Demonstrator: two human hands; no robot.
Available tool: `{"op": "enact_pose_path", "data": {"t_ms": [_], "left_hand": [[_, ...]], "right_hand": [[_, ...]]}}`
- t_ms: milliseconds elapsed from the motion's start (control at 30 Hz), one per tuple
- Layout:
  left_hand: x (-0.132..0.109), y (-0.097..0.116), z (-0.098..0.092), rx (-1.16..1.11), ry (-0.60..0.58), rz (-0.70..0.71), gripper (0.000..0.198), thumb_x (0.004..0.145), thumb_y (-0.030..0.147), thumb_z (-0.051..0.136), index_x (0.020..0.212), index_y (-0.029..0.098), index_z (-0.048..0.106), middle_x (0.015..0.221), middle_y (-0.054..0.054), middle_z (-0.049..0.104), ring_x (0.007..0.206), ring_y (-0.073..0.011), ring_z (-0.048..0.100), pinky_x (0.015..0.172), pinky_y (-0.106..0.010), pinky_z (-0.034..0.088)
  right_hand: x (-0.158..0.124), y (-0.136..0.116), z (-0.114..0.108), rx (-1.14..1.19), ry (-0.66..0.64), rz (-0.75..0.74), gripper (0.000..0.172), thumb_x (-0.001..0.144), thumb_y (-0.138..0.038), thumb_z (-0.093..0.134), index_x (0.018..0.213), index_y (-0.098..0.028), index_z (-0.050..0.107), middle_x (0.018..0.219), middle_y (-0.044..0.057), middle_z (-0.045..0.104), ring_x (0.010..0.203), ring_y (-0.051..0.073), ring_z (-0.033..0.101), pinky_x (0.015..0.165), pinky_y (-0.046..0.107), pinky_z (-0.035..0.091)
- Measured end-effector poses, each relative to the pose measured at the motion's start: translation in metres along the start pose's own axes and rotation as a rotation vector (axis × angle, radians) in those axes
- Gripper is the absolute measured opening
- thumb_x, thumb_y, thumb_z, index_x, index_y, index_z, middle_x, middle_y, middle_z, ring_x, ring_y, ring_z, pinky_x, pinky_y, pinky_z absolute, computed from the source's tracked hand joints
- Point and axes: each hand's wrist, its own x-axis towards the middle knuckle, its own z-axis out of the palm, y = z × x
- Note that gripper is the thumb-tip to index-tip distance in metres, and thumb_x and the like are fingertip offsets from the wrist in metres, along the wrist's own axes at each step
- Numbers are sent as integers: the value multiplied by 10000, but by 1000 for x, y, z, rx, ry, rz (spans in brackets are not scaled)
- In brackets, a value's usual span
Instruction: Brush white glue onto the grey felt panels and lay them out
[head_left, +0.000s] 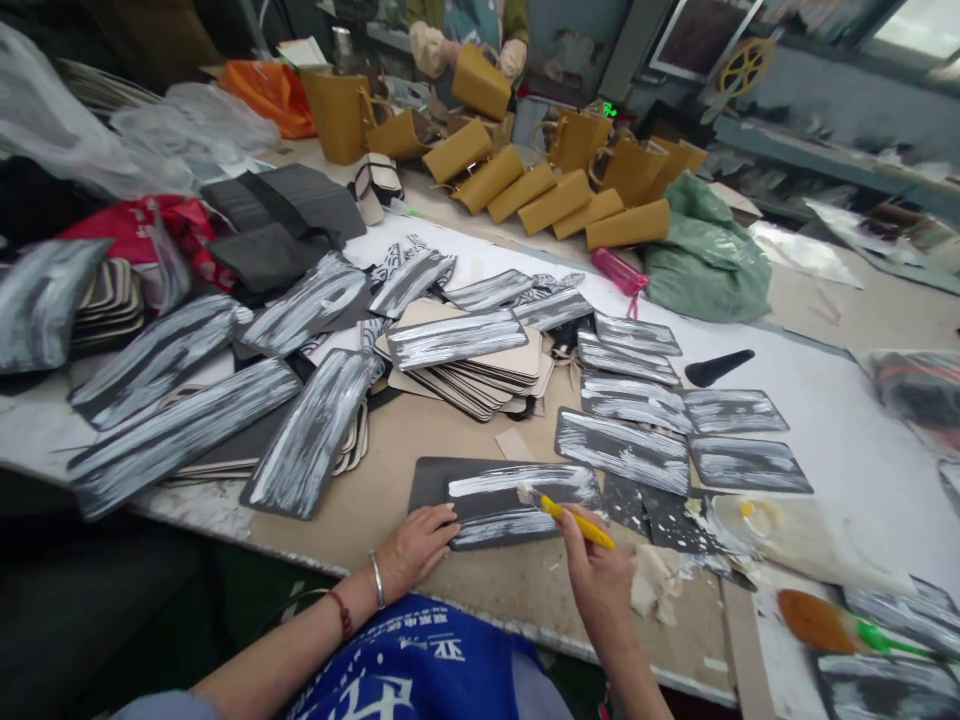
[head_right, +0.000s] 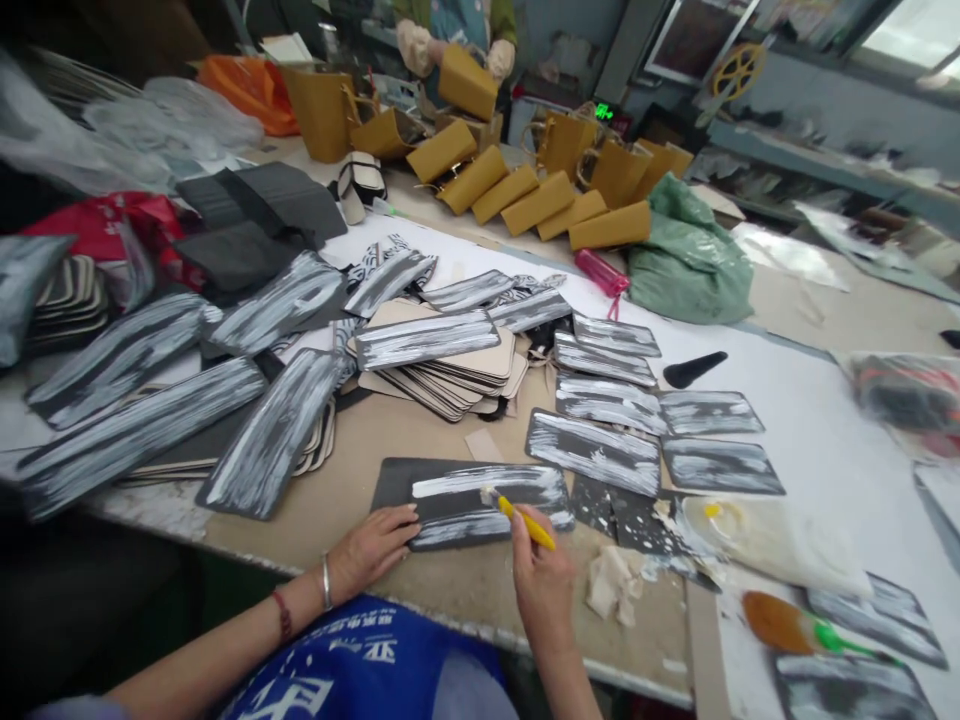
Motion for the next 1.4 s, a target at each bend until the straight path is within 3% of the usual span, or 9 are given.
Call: {"op": "enact_pose_path", "data": {"t_ms": [267,400,633,800,900,1033,1133,1267,1400], "left_hand": [[-3,3,3,51,43,11,227,842,154,463,1035,166,582,1024,-96,647,1023,-211,564,896,-441,479],[-2,1,2,65,80,53,218,852,142,442,1014,135,587,997,-105,658,941,-197,583,835,-408,508],[-1,-2,0,85,100,84,206,852,142,442,1001,122,583,988,-102,654,917,-205,576,777,-369,516],[1,-2,-3,106,58,142,199,856,126,442,1005,113,574,924,-97,646,877,-196,575,742,-341,514],[2,-3,-3,119,45,162,202,863,128,434,1012,130,570,901,-82,645,843,-190,576,721,-337,515],[4,-4,-3,109,38,167,204,863,127,427,1014,134,564,878,-79,640,809,-183,571,698,-328,518],[6,-1,-6,97,34,161,204,851,121,433,1007,128,564,857,-82,632,783,-180,568,685,-324,521],[4,4,-8,15,5,47,226,842,145,434,1025,134,566,917,-96,616,830,-193,570,726,-343,522],[1,12,-3,-119,52,-215,295,867,169,385,1129,155,519,1006,-107,583,937,-193,564,818,-344,502]], "right_hand": [[-7,-39,69,507,-124,320,427,745,-541,554,921,-158,623,892,87,671,745,220,650,721,366,537],[-7,-39,87,531,-156,394,450,739,-559,551,914,-149,612,819,75,682,717,226,657,695,363,542],[-16,-21,46,62,99,263,465,758,-591,480,860,-173,657,840,100,685,829,266,640,775,379,489],[-37,-36,58,267,-55,309,423,775,-552,491,880,-172,643,883,89,679,704,217,657,672,329,530],[-30,-23,57,281,-64,314,435,768,-560,490,870,-169,648,884,90,682,712,220,657,678,334,528],[-2,29,10,32,190,431,537,738,-621,470,848,-132,662,700,98,685,752,274,653,688,367,503],[9,60,-29,-101,347,404,594,753,-639,437,934,-116,651,727,104,689,756,275,652,667,355,488],[3,64,-52,-294,370,251,591,801,-635,366,931,-136,655,782,97,690,760,257,647,632,322,462],[-5,44,-45,-352,342,46,509,849,-555,362,925,-145,655,881,96,681,772,223,640,654,300,464]]}}
